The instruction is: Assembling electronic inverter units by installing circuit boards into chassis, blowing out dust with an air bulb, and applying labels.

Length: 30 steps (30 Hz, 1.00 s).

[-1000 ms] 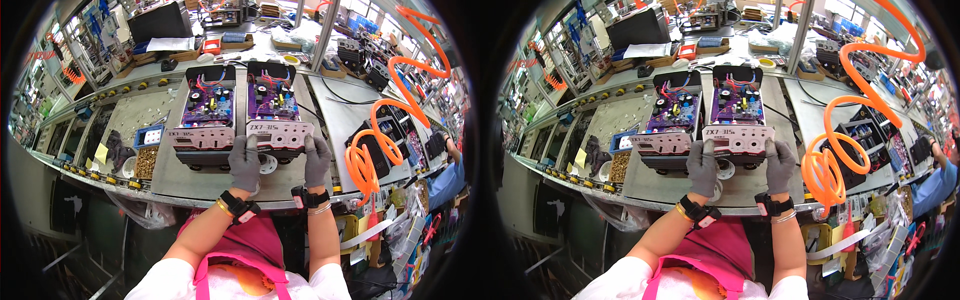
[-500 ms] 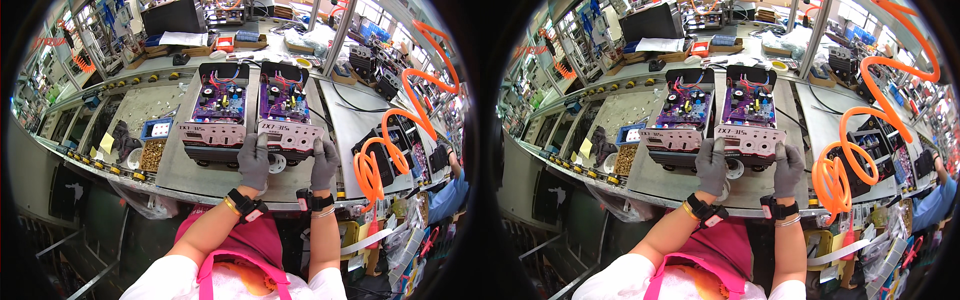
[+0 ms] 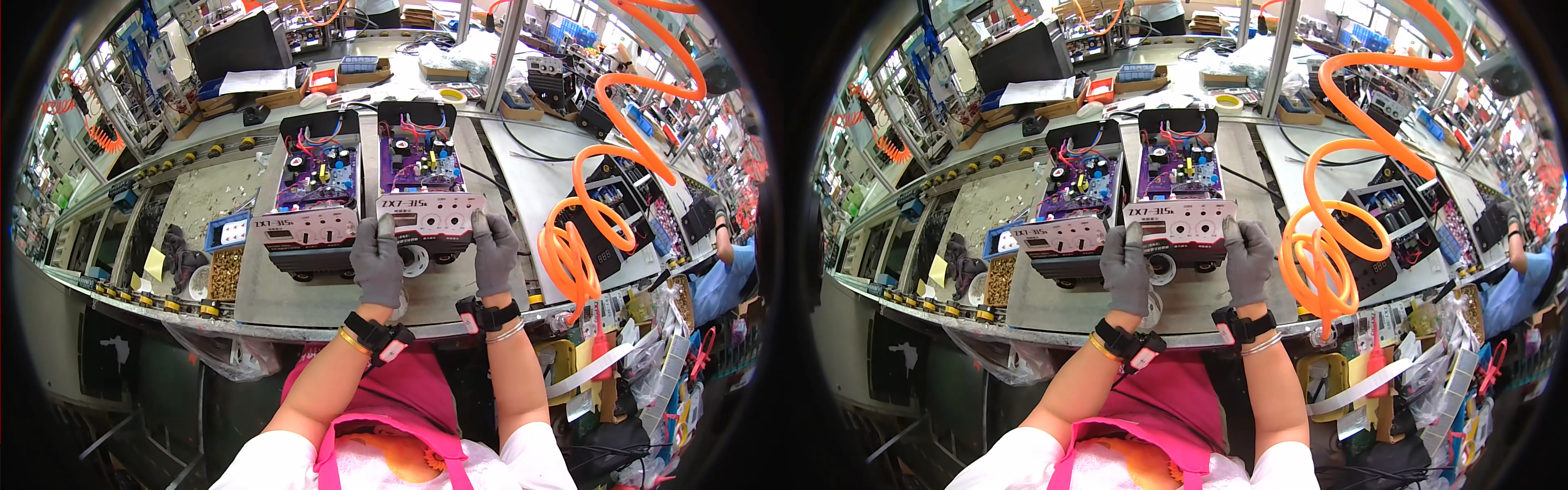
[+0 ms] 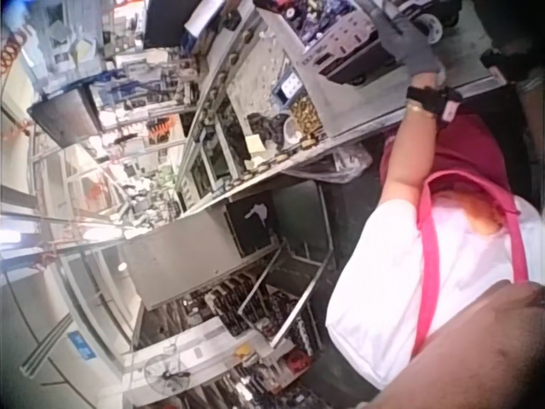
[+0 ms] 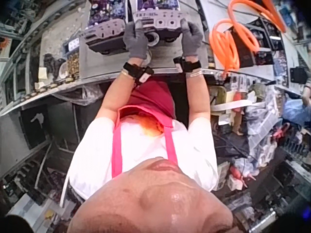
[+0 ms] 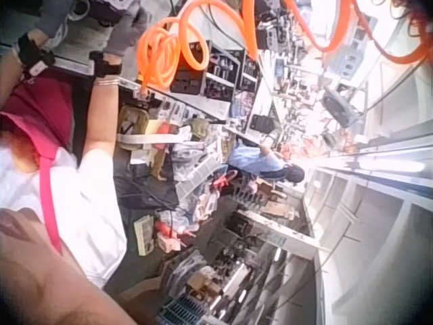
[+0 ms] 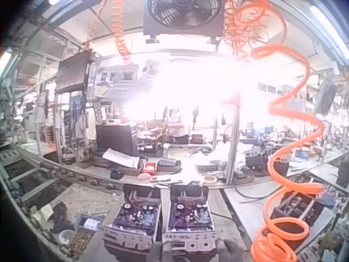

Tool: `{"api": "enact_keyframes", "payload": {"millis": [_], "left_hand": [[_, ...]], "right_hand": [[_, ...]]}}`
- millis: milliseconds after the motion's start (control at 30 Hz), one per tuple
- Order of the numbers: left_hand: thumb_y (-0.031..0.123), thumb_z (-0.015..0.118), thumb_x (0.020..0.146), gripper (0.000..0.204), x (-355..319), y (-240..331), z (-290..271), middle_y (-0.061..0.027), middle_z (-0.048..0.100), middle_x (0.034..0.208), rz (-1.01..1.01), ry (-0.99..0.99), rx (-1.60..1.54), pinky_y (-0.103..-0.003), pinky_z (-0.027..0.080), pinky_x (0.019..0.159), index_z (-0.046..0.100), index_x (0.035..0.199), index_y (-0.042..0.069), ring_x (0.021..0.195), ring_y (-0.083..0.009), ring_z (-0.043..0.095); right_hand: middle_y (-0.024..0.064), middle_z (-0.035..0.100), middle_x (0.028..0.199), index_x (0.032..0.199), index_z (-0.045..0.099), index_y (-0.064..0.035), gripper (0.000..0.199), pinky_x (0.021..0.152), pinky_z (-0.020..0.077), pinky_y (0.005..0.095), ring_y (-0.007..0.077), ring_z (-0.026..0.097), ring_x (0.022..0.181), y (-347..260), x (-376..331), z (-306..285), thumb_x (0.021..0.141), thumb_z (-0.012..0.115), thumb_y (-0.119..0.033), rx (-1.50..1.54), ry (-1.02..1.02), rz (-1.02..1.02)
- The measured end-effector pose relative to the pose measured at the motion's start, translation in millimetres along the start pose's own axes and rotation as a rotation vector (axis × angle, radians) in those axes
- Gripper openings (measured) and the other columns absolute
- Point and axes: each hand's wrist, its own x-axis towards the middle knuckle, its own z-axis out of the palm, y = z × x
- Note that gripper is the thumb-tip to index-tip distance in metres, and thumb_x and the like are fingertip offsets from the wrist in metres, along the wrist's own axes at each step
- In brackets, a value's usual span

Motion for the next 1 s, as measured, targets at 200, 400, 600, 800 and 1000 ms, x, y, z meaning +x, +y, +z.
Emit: {"api": "enact_keyframes", "payload": {"millis": [200, 400, 600, 800, 1000], "left_hand": [[0.024, 0.056, 0.095, 0.024, 2.1, 3.9, 5.1, 0.0079, 0.043, 0.067, 0.066, 0.04, -0.052, -0.02, 0.031, 0.052, 0.055, 0.081, 0.006, 0.062, -0.0012, 0.035], [0.023, 0.054, 0.096, 0.025, 5.2, 0.3, 4.3, -0.0005, 0.05, 0.071, 0.061, 0.044, -0.05, -0.025, 0.041, 0.062, 0.054, 0.084, 0.001, 0.069, -0.0069, 0.04], [0.026, 0.056, 0.096, 0.026, 4.3, -2.1, 9.5, 0.0012, 0.05, 0.067, 0.084, 0.086, 0.013, -0.024, 0.037, 0.054, 0.056, 0.083, 0.004, 0.062, -0.0056, 0.039], [0.028, 0.055, 0.095, 0.026, 3.7, 2.3, -2.3, -0.0015, 0.056, 0.067, 0.063, 0.002, 0.068, -0.026, 0.037, 0.048, 0.059, 0.085, 0.004, 0.055, -0.0095, 0.045], [0.023, 0.052, 0.095, 0.032, -11.9, 10.2, -45.2, -0.0175, 0.067, 0.091, 0.26, -0.172, 0.477, -0.04, 0.048, 0.076, 0.055, 0.117, 0.0, 0.082, -0.0325, 0.063]], "right_hand": [[0.0013, 0.046, 0.068, 0.073, 0.057, 0.0028, 0.026, 0.054, 0.0351, 0.0244, 0.0071, 0.041, 0.061, -10.9, 2.9, 5.2, 0.089, 0.064, -0.017, 0.007, 0.011, 0.028], [0.0039, 0.052, 0.063, 0.075, 0.061, 0.0019, 0.025, 0.054, 0.0402, 0.0313, 0.0158, 0.049, 0.056, -28.7, 14.5, -4.8, 0.084, 0.069, -0.019, -0.444, -0.079, -0.113], [0.0095, 0.058, 0.079, 0.09, 0.065, -0.0041, 0.029, 0.071, 0.0453, 0.0401, 0.0298, 0.056, 0.076, -51.7, 18.2, -13.9, 0.078, 0.072, -0.03, -0.841, -0.013, -0.29], [0.0056, 0.057, 0.093, 0.095, 0.065, -0.0179, 0.032, 0.08, 0.042, 0.0404, 0.026, 0.054, 0.091, -87.1, 25.8, 27.1, 0.07, 0.075, -0.035, -0.808, -0.055, -0.647], [0.0059, 0.056, 0.083, 0.084, 0.067, -0.0173, 0.028, 0.073, 0.0422, 0.0411, 0.0279, 0.054, 0.086, -69.3, 39.4, 34.8, 0.058, 0.076, -0.014, -0.855, -0.148, -0.581]]}}
